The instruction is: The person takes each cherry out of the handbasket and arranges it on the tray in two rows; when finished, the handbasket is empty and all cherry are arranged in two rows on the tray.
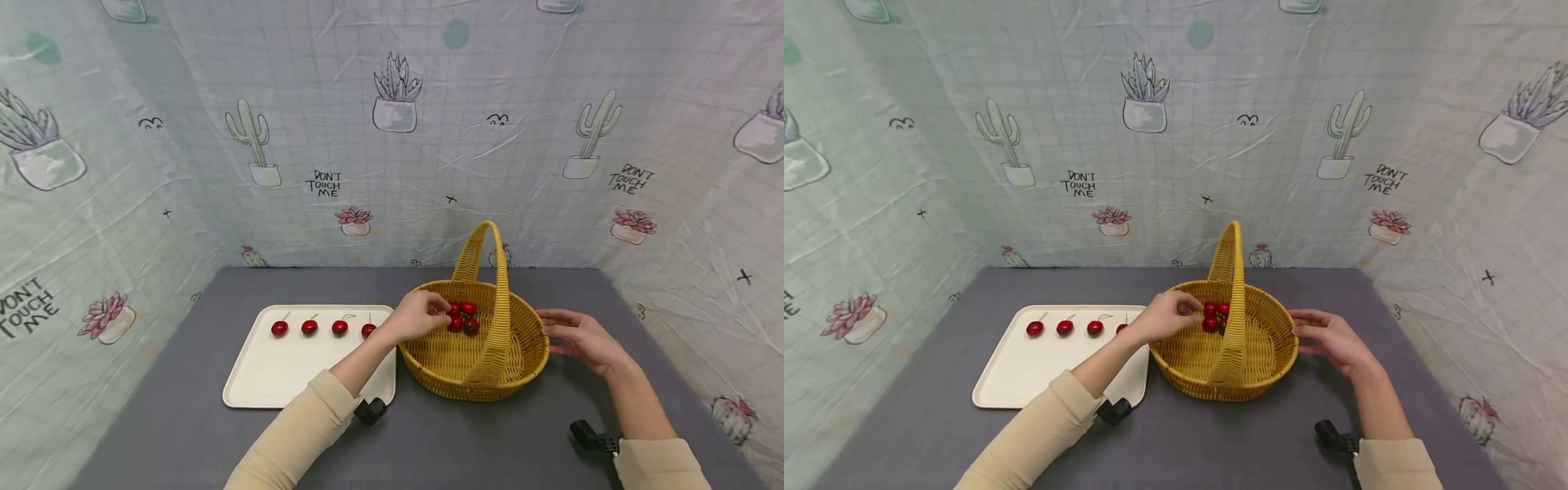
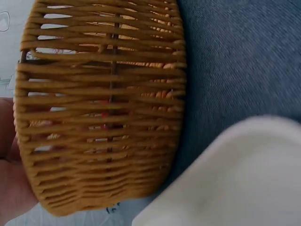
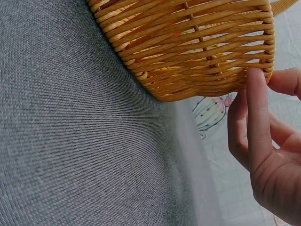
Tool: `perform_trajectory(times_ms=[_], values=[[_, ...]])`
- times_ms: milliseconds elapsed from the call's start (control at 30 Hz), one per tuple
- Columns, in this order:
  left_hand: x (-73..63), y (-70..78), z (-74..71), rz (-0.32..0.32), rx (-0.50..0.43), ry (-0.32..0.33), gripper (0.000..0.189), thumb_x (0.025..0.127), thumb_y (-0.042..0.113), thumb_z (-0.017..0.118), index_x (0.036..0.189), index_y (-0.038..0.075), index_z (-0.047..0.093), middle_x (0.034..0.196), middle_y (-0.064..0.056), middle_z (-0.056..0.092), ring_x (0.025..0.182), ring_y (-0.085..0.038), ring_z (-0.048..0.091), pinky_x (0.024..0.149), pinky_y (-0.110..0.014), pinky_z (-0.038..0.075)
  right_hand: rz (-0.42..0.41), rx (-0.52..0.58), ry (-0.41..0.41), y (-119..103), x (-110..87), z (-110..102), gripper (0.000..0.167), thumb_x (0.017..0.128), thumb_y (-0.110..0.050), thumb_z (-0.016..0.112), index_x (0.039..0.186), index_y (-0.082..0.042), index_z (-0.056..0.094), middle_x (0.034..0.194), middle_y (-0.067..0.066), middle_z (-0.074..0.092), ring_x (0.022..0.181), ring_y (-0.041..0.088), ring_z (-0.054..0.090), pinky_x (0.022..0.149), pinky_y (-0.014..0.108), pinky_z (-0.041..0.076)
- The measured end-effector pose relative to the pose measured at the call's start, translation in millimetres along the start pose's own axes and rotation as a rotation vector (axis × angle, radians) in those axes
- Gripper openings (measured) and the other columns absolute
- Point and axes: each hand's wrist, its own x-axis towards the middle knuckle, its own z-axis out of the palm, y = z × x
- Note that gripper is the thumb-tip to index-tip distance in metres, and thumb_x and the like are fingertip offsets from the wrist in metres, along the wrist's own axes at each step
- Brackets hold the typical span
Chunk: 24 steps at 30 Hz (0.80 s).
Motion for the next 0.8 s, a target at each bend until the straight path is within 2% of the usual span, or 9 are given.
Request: perform_trajectory(times_ms=[267, 500, 800], values=[[9.3, 0.7, 12.8, -0.115, 0.085, 0.064, 0.022, 0.095, 0.019, 0.074, 0.113, 0.006, 0.076, 0.111, -0.004, 0.072, 0.103, -0.02, 0.066, 0.086, -0.036, 0.053, 0.002, -0.003, -0.001, 0.4, 1.2, -0.8, 0.062, 0.105, -0.016, 0.061, 0.153, 0.012, 0.034, 0.144, 0.019, 0.051, 0.107, 0.009, 0.065, 0.087, 0.04, 0.058], [16.9, 1.7, 20.9, -0.203, 0.071, 0.048, 0.023, 0.094, 0.018, 0.076, 0.114, 0.005, 0.075, 0.109, -0.004, 0.071, 0.1, -0.021, 0.066, 0.084, -0.037, 0.054, 0.002, -0.007, 0.0, 0.9, 2.4, -1.3, 0.062, 0.105, -0.017, 0.061, 0.153, 0.012, 0.034, 0.143, 0.019, 0.052, 0.107, 0.009, 0.066, 0.086, 0.04, 0.058], [25.4, 3.0, 33.2, -0.216, 0.18, 0.068, 0.024, 0.092, 0.019, 0.08, 0.108, 0.002, 0.075, 0.104, -0.008, 0.071, 0.089, -0.021, 0.067, 0.076, -0.033, 0.054, 0.012, -0.002, 0.007, 0.8, 3.0, 0.2, 0.062, 0.105, -0.017, 0.062, 0.152, 0.012, 0.034, 0.14, 0.014, 0.054, 0.106, 0.008, 0.066, 0.086, 0.04, 0.058]])
